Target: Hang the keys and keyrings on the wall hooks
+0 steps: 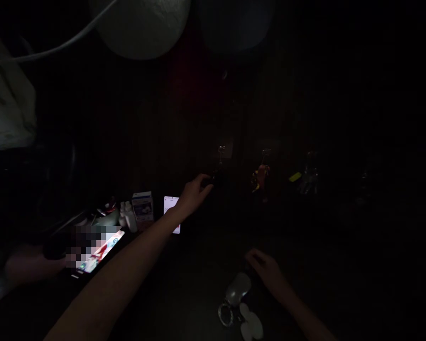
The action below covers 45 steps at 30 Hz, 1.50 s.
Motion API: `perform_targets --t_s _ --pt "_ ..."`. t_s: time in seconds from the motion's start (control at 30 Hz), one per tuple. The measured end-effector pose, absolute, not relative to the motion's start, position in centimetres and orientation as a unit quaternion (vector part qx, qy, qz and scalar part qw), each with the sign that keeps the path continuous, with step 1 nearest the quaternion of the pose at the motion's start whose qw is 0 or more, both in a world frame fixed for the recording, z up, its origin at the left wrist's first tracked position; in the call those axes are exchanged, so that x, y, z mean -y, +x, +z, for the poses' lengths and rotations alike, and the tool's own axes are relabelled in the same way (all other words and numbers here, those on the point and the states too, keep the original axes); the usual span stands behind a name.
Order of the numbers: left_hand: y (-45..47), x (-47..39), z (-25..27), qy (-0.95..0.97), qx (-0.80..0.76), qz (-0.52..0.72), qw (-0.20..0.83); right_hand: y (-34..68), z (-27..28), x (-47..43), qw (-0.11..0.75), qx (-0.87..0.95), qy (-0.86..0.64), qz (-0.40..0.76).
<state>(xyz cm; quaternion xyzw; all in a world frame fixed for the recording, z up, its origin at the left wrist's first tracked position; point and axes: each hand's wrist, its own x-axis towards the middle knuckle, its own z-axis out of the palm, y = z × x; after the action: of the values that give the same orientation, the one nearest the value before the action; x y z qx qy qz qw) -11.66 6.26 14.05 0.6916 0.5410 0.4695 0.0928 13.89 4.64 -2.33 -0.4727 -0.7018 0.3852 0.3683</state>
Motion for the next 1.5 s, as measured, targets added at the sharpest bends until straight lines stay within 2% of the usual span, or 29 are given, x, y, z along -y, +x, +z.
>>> perform_targets --t_s 0.7,1.1,1.5 --pt "-12.8 -3.0 6.3 0.695 -0.560 0.407 0.196 13.5 -1.0 -4.4 0.372 0.665 -0.510 0.399" --pt "-8.6 2.8 2.3 0.751 -0.526 0.268 0.296 14.0 -1.4 -4.5 0.369 0.686 -0.489 0.393" --pt "-5.0 4.8 0.6 0.799 -0.494 0.235 0.249 14.0 -1.8 -4.2 0.379 0.692 -0.464 0.403"
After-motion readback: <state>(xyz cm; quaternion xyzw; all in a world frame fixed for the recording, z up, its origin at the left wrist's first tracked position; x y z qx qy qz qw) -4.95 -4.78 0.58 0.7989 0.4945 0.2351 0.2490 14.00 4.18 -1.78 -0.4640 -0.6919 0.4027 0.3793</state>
